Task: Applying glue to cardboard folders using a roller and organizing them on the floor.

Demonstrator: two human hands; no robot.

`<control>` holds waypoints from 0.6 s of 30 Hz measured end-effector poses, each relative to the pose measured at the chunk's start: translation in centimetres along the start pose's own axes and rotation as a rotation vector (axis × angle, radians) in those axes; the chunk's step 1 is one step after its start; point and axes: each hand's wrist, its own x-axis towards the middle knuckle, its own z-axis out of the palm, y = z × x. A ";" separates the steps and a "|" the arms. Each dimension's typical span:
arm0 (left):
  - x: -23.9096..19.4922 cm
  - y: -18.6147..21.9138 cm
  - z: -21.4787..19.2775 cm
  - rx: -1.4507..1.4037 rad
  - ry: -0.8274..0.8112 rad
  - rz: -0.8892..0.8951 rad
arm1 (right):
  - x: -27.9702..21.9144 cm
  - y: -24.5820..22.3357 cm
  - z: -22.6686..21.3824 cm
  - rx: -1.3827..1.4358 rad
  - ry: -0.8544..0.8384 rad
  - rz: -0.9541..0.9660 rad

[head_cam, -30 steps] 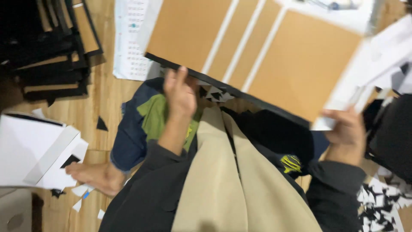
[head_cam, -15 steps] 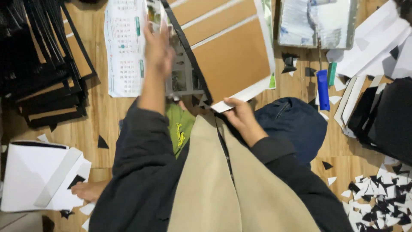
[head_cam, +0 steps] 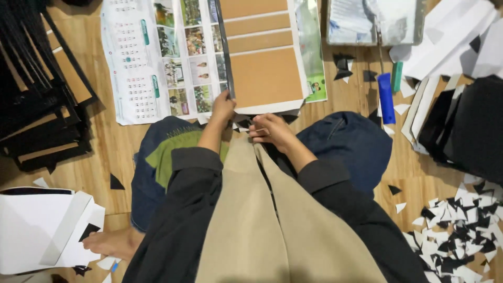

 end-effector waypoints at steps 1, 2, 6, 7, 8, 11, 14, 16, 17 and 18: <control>0.5 -0.8 -0.1 -0.005 0.027 0.001 | -0.8 -0.5 -0.2 -0.048 -0.002 -0.056; 1.4 -1.1 0.0 -0.017 0.054 0.010 | -1.5 -1.5 -0.4 -0.101 -0.003 -0.119; -1.3 1.1 -1.3 -0.249 0.096 -0.042 | -5.8 -7.2 -5.2 -0.342 0.160 -0.461; -1.1 0.5 -1.2 -0.263 0.113 -0.038 | -6.4 -8.4 -7.9 -0.484 0.337 -0.639; -0.9 0.2 -0.2 -0.276 0.113 -0.030 | -7.7 -9.6 -11.1 -0.630 0.536 -0.809; -0.9 -0.1 -0.8 -0.276 0.107 -0.029 | -10.2 -11.8 -24.5 -0.988 1.071 -0.952; -0.9 0.5 -1.7 0.016 0.083 -0.060 | -14.4 -11.7 -33.2 -1.229 1.416 -1.022; -4.0 4.0 -2.8 -0.047 0.038 -0.087 | -16.9 -8.9 -37.2 -1.311 1.499 -0.857; -5.3 6.0 -3.7 -0.116 0.023 -0.111 | -17.7 -7.9 -39.0 -1.379 1.559 -0.715; -6.3 7.5 -4.0 -0.119 0.020 -0.108 | -18.4 -6.9 -39.3 -1.381 1.563 -0.717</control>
